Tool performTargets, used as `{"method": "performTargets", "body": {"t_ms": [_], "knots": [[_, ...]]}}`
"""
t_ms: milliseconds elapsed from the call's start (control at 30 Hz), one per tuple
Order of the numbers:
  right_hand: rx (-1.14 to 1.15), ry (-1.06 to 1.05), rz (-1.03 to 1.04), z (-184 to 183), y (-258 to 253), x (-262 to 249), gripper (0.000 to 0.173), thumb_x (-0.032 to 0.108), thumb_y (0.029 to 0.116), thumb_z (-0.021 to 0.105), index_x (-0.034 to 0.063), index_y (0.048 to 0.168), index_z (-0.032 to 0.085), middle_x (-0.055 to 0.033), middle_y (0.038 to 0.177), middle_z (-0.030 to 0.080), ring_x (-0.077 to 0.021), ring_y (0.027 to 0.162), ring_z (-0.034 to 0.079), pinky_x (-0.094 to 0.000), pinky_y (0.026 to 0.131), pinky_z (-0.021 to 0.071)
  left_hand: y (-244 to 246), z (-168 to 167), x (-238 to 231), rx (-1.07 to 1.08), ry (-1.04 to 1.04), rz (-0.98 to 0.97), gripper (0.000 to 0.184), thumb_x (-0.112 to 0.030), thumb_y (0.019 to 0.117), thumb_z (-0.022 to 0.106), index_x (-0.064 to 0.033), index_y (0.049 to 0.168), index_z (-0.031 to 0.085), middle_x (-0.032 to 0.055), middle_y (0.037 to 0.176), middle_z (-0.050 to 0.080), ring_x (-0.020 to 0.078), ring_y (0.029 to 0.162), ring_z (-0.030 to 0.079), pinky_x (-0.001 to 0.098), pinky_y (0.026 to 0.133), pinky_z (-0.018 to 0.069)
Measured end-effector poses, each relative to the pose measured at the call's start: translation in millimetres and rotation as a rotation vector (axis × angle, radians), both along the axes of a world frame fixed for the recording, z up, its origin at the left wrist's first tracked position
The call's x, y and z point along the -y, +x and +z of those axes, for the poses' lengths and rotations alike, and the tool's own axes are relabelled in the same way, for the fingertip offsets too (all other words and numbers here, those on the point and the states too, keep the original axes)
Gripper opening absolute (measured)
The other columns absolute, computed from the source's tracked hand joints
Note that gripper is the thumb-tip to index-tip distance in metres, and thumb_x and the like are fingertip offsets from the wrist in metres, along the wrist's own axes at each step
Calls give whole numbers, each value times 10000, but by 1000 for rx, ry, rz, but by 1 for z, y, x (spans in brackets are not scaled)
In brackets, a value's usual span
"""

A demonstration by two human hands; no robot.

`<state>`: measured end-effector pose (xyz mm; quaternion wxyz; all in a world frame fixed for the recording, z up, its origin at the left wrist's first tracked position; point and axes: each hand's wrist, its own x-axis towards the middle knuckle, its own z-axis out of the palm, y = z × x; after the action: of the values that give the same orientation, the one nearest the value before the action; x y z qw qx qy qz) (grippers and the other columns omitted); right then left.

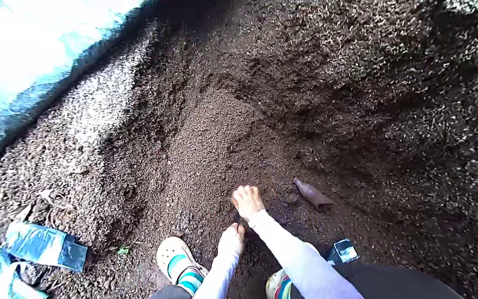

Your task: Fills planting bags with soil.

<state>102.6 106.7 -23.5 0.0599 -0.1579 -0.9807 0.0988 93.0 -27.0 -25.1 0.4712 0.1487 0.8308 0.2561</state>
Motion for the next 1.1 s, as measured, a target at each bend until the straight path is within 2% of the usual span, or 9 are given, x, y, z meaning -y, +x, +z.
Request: {"method": "performTargets", "body": {"t_ms": [67,167,300,433,533,633,800,933,1100], "knots": [[-12,52,128,-2,-3,3,392,332,1084,448,40,1105,709,-197,1156,696,-394,1133,653,-563,997,476,-2,9,0,15,-4,15,441,-303,1122,341,1,1213,646,237,1103,678,373,1049,661,592,931,492],[81,-146,52,39,-12,-16,416,312,1098,427,9,1218,685,-225,1245,666,-411,1233,598,-583,1066,417,-5,7,4,43,17,27,481,-362,1129,311,-24,1200,646,191,1009,663,333,958,646,568,879,490],[557,-448,-209,73,1,-71,600,498,1084,432,15,1418,558,-233,1457,539,-392,1381,506,-590,1131,401,-9,10,-3,181,-118,1,819,-701,1032,326,-13,1401,572,237,1305,659,376,1227,638,581,1060,467],[990,-609,-134,30,39,-88,842,709,986,468,-37,1350,612,-288,1363,605,-413,1288,586,-617,1095,413,-5,6,-13,308,-162,85,778,-652,1055,343,25,1347,592,260,1371,589,396,1273,579,589,1043,457],[903,-639,-7,16,44,-74,643,531,1065,473,-61,1257,634,-307,1286,624,-438,1242,592,-634,1057,414,-5,10,-18,263,-145,89,681,-538,1105,321,46,1351,572,272,1395,558,407,1304,541,610,1058,433],[904,-513,65,29,42,-62,527,419,1102,434,-32,1308,613,-287,1350,606,-426,1327,550,-625,1093,401,2,10,-18,140,-131,70,548,-402,1137,316,35,1298,606,248,1330,601,362,1242,576,559,1024,441],[700,-616,-32,53,47,-62,655,569,1070,408,11,1327,633,-262,1357,620,-411,1318,566,-630,1097,405,0,3,-5,223,128,575,439,-271,1145,328,57,1349,537,265,1262,614,320,1068,676,462,904,569],[369,-798,-204,97,60,-84,609,503,1099,386,15,1396,598,-261,1381,611,-419,1310,573,-608,1130,395,-40,45,28,274,151,717,458,-308,1143,331,29,1419,475,257,1299,599,317,1060,681,443,881,582],[300,-610,-265,56,75,-131,519,396,1113,411,-13,1367,604,-306,1365,601,-460,1319,551,-661,1113,372,-88,120,100,94,102,657,463,-322,1129,349,31,1374,520,233,1262,615,283,1035,677,418,882,576]]}}
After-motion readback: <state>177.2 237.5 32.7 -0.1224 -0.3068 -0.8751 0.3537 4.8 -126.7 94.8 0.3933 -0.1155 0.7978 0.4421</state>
